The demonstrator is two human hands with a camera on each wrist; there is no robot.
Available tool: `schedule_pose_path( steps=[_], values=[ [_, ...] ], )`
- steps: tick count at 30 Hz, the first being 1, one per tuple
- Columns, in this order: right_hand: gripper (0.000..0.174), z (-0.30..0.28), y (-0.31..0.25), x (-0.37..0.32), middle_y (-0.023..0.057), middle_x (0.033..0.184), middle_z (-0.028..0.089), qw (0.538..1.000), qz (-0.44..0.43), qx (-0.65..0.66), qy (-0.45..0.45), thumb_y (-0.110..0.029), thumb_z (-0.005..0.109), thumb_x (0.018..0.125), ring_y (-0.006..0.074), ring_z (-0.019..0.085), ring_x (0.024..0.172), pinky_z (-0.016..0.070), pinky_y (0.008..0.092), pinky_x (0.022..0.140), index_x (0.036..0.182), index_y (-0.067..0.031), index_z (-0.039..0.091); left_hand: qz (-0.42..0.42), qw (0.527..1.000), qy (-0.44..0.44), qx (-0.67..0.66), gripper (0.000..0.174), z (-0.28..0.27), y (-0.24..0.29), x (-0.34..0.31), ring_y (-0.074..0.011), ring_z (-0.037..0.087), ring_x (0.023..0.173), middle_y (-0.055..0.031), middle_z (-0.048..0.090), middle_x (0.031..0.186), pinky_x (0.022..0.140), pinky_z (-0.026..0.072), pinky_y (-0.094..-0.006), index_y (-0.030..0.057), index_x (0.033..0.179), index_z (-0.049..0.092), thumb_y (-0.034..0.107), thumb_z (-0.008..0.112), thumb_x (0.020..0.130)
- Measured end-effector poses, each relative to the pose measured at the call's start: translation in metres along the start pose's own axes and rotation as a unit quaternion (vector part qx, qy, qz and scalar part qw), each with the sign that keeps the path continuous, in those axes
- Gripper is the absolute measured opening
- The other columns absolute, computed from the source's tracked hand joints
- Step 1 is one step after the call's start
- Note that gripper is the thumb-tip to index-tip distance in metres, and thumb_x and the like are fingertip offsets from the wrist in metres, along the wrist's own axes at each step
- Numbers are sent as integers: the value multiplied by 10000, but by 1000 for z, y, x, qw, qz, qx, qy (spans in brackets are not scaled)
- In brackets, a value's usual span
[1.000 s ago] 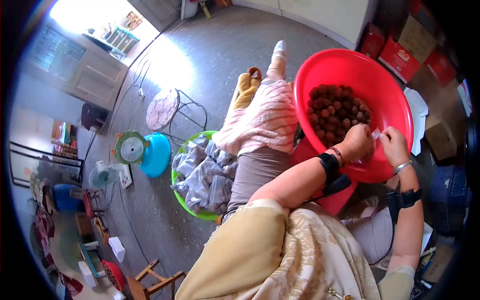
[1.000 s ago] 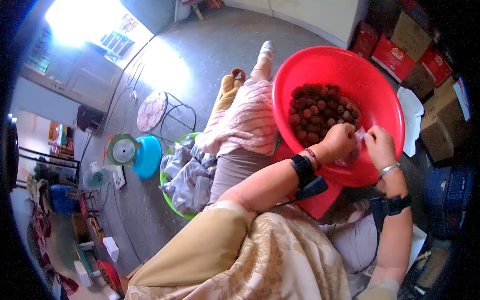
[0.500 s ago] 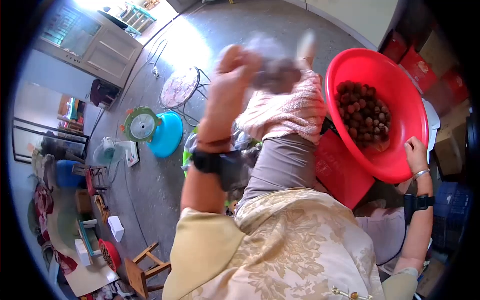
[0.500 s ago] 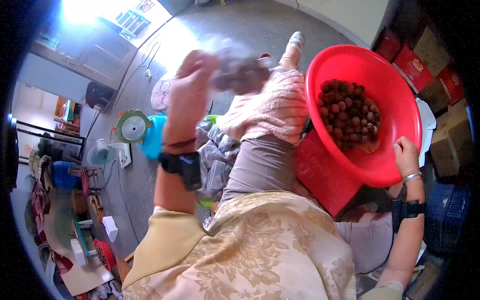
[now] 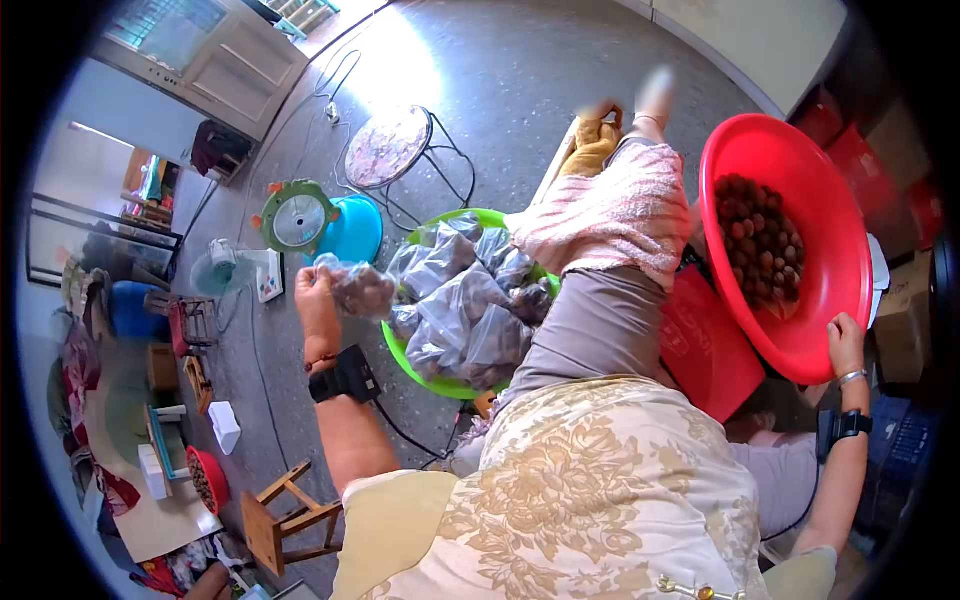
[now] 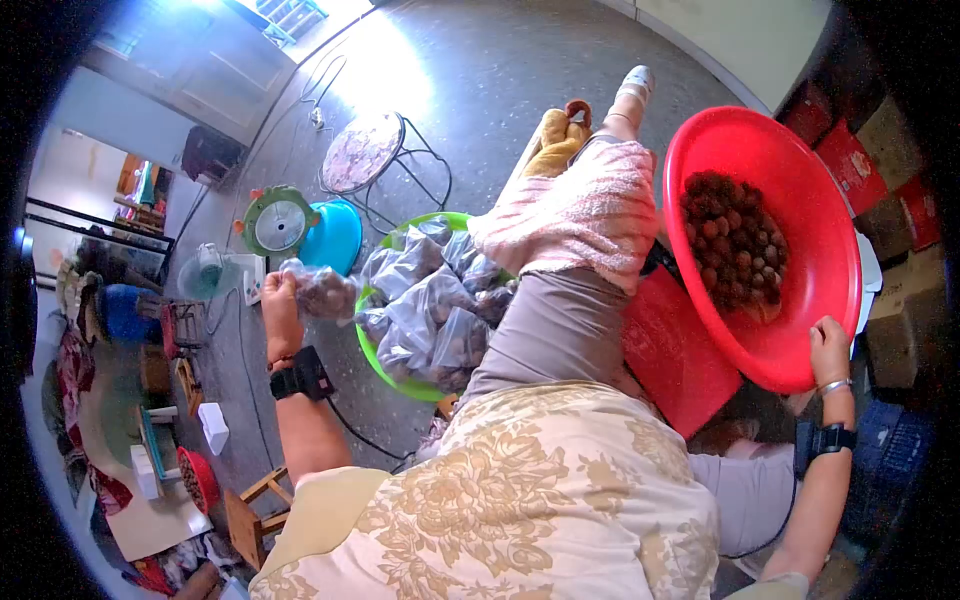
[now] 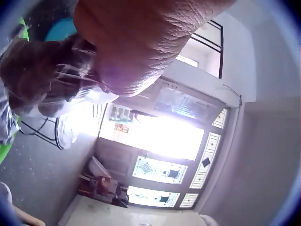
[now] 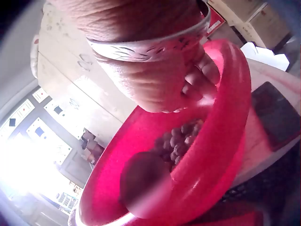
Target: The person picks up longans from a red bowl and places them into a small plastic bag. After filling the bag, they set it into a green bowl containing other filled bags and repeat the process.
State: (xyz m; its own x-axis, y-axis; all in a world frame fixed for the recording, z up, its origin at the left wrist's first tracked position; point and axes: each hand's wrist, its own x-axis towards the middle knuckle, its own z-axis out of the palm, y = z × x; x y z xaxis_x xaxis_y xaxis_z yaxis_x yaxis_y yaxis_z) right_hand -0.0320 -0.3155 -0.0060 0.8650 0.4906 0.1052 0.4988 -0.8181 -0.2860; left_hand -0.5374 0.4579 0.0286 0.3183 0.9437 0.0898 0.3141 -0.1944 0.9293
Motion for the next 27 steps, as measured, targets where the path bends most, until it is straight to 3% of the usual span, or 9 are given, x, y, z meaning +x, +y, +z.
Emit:
schedule_pose_path(
  steps=[3,5,7,11,22,25,27],
  values=[
    [104,-2,2,-3,222,812,606,1000,20,9,19,-17,648,853,386,604,762,486,428,714,838,26,554,-26,996,-8,86,144,-18,-28,5,-88,562,719,2,614,778,658,465,-263,56,913,570,167,578,1005],
    [101,-3,7,-4,222,812,603,999,21,11,27,-15,644,857,383,603,756,487,424,709,839,24,552,-44,997,-25,61,139,-17,-37,8,-79,513,688,18,587,761,637,443,-266,71,891,578,159,582,999],
    [98,-4,12,-7,222,812,601,999,23,11,32,-13,639,861,380,602,750,487,420,704,840,22,550,-74,980,-180,36,140,-11,-39,9,-76,500,691,26,580,758,633,432,-265,88,879,585,162,580,998],
    [88,-5,15,-10,213,795,581,998,17,-16,52,-17,622,875,367,590,738,489,416,703,851,13,543,-76,953,-279,90,115,2,-58,24,-72,523,717,52,577,789,673,442,-252,108,917,607,193,607,995],
    [92,-6,4,-15,214,808,580,997,2,-66,40,-29,619,882,398,590,771,490,434,721,854,4,537,-75,928,-308,196,123,12,-86,39,-95,488,665,25,558,723,607,428,-297,58,914,628,171,626,963],
    [89,-5,6,-13,211,810,587,997,18,-64,38,-31,626,873,391,596,773,493,432,723,850,4,547,-76,893,-354,269,110,26,-47,32,-105,494,658,18,558,723,584,413,-313,54,916,626,155,617,959],
    [83,-4,10,-14,207,812,595,997,32,-57,31,-29,631,863,385,599,770,497,428,727,842,3,557,-118,864,-383,304,117,37,-36,35,-124,493,758,16,566,791,670,434,-331,32,953,606,147,627,955]
  ],
)
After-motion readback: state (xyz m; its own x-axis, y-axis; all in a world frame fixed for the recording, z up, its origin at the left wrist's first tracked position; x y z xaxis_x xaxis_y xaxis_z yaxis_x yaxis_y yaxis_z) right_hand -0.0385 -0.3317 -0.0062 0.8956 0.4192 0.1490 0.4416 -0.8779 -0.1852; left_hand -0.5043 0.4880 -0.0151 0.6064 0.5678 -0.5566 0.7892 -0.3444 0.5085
